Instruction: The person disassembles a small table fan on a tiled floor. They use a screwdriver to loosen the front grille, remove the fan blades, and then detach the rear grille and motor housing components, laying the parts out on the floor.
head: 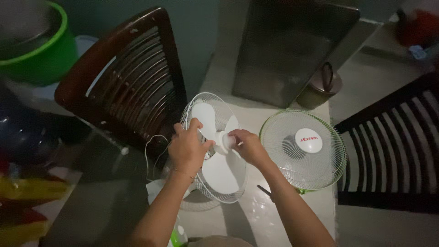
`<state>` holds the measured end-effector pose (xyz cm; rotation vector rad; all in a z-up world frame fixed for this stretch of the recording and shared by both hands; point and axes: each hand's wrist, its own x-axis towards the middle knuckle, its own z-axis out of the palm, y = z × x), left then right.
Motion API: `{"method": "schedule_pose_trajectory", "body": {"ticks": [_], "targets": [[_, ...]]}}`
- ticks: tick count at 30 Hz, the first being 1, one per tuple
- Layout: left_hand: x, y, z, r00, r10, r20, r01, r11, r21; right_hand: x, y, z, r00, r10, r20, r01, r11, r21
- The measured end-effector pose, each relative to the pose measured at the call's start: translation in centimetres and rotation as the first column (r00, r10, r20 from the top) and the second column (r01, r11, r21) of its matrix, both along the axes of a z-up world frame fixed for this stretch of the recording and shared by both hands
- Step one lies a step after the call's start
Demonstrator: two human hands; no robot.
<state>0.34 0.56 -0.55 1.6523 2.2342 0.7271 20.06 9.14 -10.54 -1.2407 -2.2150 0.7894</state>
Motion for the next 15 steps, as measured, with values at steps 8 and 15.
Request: {"method": "schedule_pose_trajectory", "body": {"ticks": [8,15], "targets": [[0.1,0.1,0.4,1.0,0.018,-0.021,-0.019,0.999,-0.037,1.9,0.6,-2.3,0.906,-0.421,-0.043,0.367,0.831,-0.418],[0.3,0.0,1.5,0.999,-0.007,-0.046,0.002,0.995,-0.098,6.1,5.9,-4.4,0.907,-0.421,0.012,0.417,0.902,0.112]]}}
